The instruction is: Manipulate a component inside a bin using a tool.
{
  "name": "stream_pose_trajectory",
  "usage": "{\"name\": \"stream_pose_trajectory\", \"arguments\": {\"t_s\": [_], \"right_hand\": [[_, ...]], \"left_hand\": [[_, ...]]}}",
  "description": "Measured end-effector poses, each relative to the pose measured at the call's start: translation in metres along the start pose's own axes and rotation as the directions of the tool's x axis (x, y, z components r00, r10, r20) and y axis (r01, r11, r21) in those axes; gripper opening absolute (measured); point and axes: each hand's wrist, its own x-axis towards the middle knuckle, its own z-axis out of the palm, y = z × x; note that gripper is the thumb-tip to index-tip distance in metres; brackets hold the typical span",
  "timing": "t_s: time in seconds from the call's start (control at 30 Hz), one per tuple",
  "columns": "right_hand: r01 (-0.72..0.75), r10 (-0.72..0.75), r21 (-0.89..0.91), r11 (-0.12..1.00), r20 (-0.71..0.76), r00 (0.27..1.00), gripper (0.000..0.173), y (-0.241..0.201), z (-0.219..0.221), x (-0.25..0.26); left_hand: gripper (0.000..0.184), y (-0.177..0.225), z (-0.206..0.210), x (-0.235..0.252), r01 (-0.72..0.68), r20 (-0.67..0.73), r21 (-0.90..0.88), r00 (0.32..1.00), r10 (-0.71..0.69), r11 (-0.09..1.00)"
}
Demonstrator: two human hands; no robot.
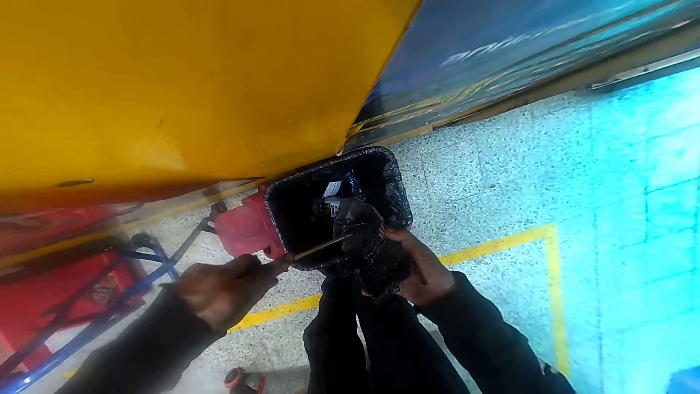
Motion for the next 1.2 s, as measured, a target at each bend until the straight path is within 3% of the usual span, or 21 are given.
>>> {"name": "stream_pose_trajectory", "arguments": {"t_s": [0.1,0.23,0.43,0.6,0.7,0.9,1.07,1.2], "right_hand": [[0.017,-0.015,-0.045,0.999,0.033,0.999,0.042,0.000,-0.002,0.001],[0.041,-0.040,-0.086,0.995,0.016,0.999,0.039,-0.005,0.001,0.000],[-0.012,0.005,-0.100,0.995,-0.062,0.998,0.043,-0.001,-0.003,0.008],[0.051,-0.054,-0.164,0.985,-0.017,0.998,0.043,-0.004,0.005,0.003],[0.085,-0.091,-0.142,0.986,-0.032,0.995,0.042,-0.010,0.006,0.003],[0.042,-0.053,-0.141,0.989,-0.069,0.996,0.046,-0.003,-0.006,0.008],[0.058,-0.063,-0.086,0.995,-0.053,0.997,0.040,-0.002,0.004,0.006],[0.146,-0.147,-0.058,0.988,-0.014,0.989,0.042,-0.015,0.002,-0.001]], "left_hand": [[0.040,-0.007,0.008,0.002,-0.015,0.038,0.034,0.999,0.014,0.999],[0.038,-0.007,0.025,-0.013,0.065,0.090,0.027,0.994,-0.067,0.998],[0.039,0.009,-0.005,0.000,0.057,0.029,0.031,0.998,-0.058,0.998],[0.039,-0.015,0.017,-0.013,0.053,0.088,0.062,0.994,-0.059,0.997],[0.040,-0.016,0.021,-0.021,0.089,0.121,0.059,0.988,-0.095,0.994],[0.037,0.005,0.007,-0.017,0.106,0.030,0.003,0.994,-0.106,0.994],[0.038,0.002,0.026,-0.012,0.102,0.012,0.066,0.995,-0.103,0.993],[0.039,-0.011,0.043,-0.043,0.188,0.078,0.085,0.978,-0.194,0.979]]}}
